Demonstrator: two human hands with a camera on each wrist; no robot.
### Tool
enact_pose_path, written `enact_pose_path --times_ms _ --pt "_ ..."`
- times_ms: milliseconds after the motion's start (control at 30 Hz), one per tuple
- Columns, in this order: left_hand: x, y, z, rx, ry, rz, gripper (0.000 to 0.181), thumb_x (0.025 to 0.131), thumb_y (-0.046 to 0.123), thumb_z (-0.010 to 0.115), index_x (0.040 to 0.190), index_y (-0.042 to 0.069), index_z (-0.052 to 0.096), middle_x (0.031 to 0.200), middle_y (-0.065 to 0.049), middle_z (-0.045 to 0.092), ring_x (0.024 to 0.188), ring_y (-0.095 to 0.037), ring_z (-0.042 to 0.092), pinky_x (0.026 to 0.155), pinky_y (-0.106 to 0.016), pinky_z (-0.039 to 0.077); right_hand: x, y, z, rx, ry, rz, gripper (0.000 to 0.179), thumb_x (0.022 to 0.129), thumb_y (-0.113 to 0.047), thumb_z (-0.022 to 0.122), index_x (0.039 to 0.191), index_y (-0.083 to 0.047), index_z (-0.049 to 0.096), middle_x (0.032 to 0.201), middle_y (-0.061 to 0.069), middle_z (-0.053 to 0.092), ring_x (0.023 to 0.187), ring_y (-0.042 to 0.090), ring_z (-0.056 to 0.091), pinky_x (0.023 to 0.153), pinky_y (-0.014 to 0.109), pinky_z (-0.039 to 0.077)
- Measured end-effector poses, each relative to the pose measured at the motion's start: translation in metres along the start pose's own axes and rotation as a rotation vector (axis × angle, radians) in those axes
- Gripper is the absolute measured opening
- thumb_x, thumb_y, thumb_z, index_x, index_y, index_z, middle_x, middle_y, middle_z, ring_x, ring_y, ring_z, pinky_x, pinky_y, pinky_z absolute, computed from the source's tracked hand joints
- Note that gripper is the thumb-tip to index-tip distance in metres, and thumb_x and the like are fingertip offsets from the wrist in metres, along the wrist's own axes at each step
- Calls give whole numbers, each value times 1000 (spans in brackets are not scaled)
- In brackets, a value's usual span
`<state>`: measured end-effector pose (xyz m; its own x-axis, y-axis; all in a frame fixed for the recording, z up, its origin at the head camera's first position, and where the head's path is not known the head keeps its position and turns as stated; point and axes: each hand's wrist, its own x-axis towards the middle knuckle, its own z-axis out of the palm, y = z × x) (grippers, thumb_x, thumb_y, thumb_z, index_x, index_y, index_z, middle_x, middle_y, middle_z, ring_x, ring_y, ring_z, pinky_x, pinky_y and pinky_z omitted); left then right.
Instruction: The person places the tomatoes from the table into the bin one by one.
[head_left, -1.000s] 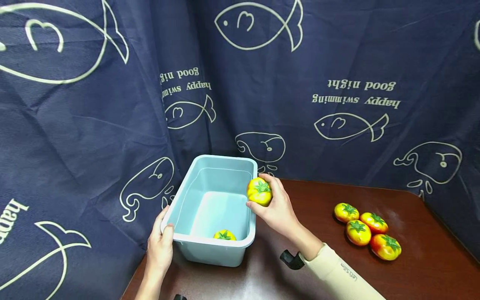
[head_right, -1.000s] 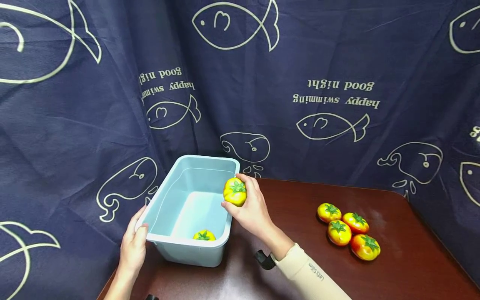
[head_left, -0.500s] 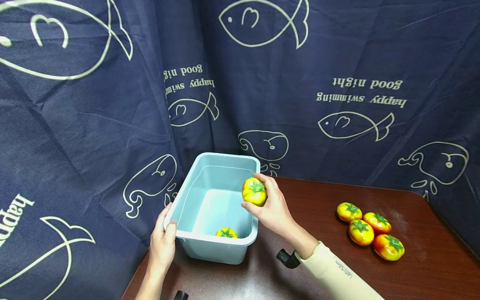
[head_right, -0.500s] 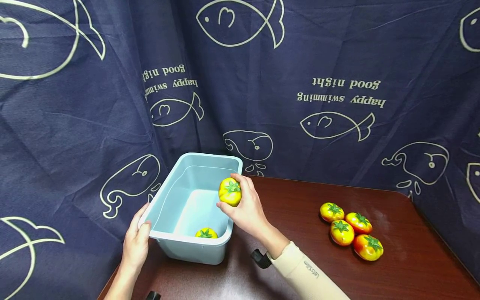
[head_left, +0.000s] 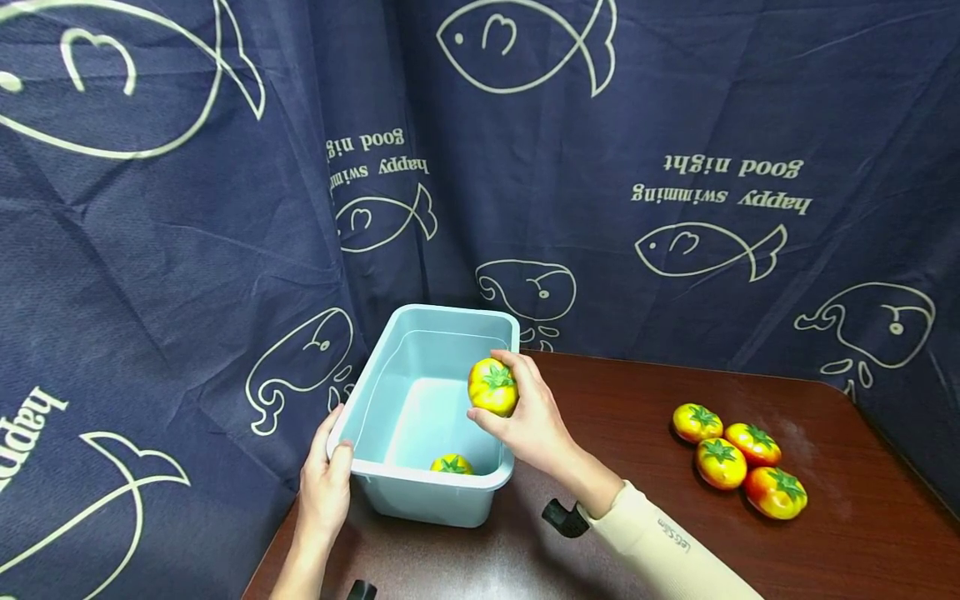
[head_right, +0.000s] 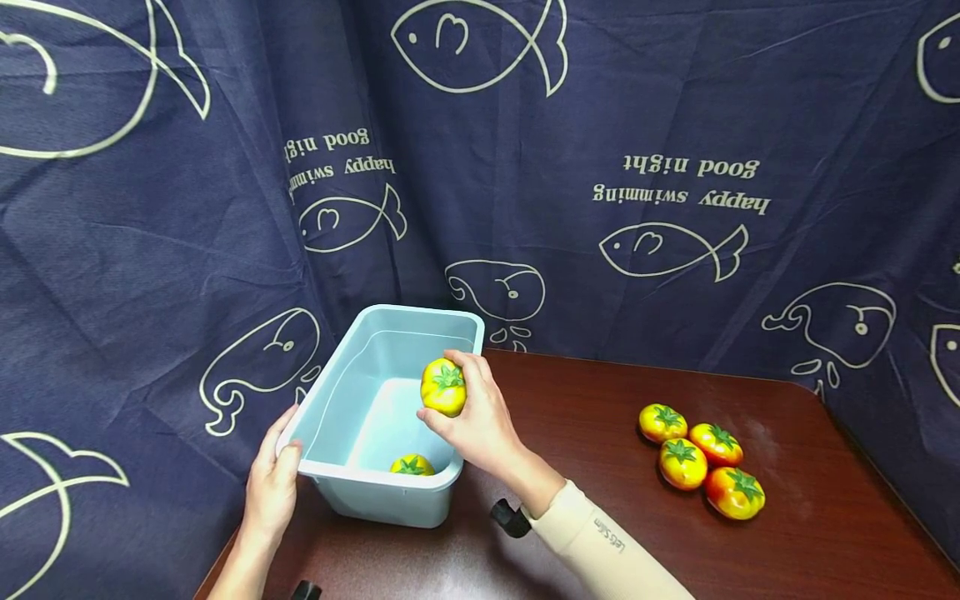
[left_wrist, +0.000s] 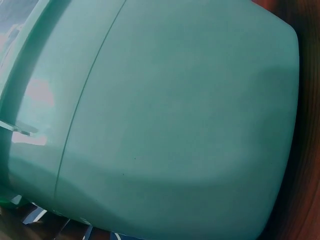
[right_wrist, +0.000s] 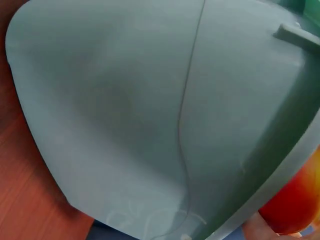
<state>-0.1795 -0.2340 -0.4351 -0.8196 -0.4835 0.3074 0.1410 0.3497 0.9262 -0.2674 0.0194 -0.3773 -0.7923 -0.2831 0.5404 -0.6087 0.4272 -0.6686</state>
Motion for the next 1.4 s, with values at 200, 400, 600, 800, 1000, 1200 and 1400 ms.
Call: enact_pose_path --times_ms 200,400,600,800,1000,1200,1400 --pt "1 -1 0 3 17 7 50 93 10 45 142 14 51 141 -16 53 122 -28 50 91 -18 32 -2 -4 6 -3 -25 -11 77 69 -17 87 135 -18 49 126 0 51 104 17 54 83 36 50" --pt "0 -2 -1 2 20 -9 49 94 12 45 143 15 51 141 -15 53 120 -26 51 91 -21 33 -5 -6 15 -30 -60 -18 77 69 -19 87 136 -19 49 130 -1 50 106 16 54 84 35 51" --pt "0 -2 -1 11 3 -16 50 94 12 45 143 17 50 143 -14 51 123 -27 49 93 -25 33 -4 -10 20 -45 -83 -30 77 70 -20 87 136 -18 49 131 -1 49 107 16 54 85 35 50" --pt "1 -3 0 -15 -20 -15 50 94 11 45 144 17 49 144 -14 50 125 -28 48 94 -19 32 -2 -14 23 -46 -104 -4 77 70 -21 87 137 -17 48 132 1 50 107 17 55 85 36 49" --pt "2 -3 0 -7 -22 -31 50 95 13 45 144 20 49 145 -11 49 127 -24 47 94 -18 30 -1 -16 26 -59 -121 0 78 71 -24 86 139 -17 47 133 1 50 107 16 54 83 34 50" --pt "3 -3 -1 -13 -22 -20 51 95 12 45 145 20 49 145 -11 49 127 -25 47 94 -17 30 0 -17 26 -79 -128 1 78 72 -26 85 140 -17 47 134 3 49 108 19 55 84 36 50" --pt "2 -2 -2 -24 -24 1 51 95 11 45 146 19 47 145 -14 49 126 -26 48 92 -13 30 -1 -17 25 -84 -134 -15 76 73 -26 84 139 -15 48 136 3 49 110 23 55 90 40 48"
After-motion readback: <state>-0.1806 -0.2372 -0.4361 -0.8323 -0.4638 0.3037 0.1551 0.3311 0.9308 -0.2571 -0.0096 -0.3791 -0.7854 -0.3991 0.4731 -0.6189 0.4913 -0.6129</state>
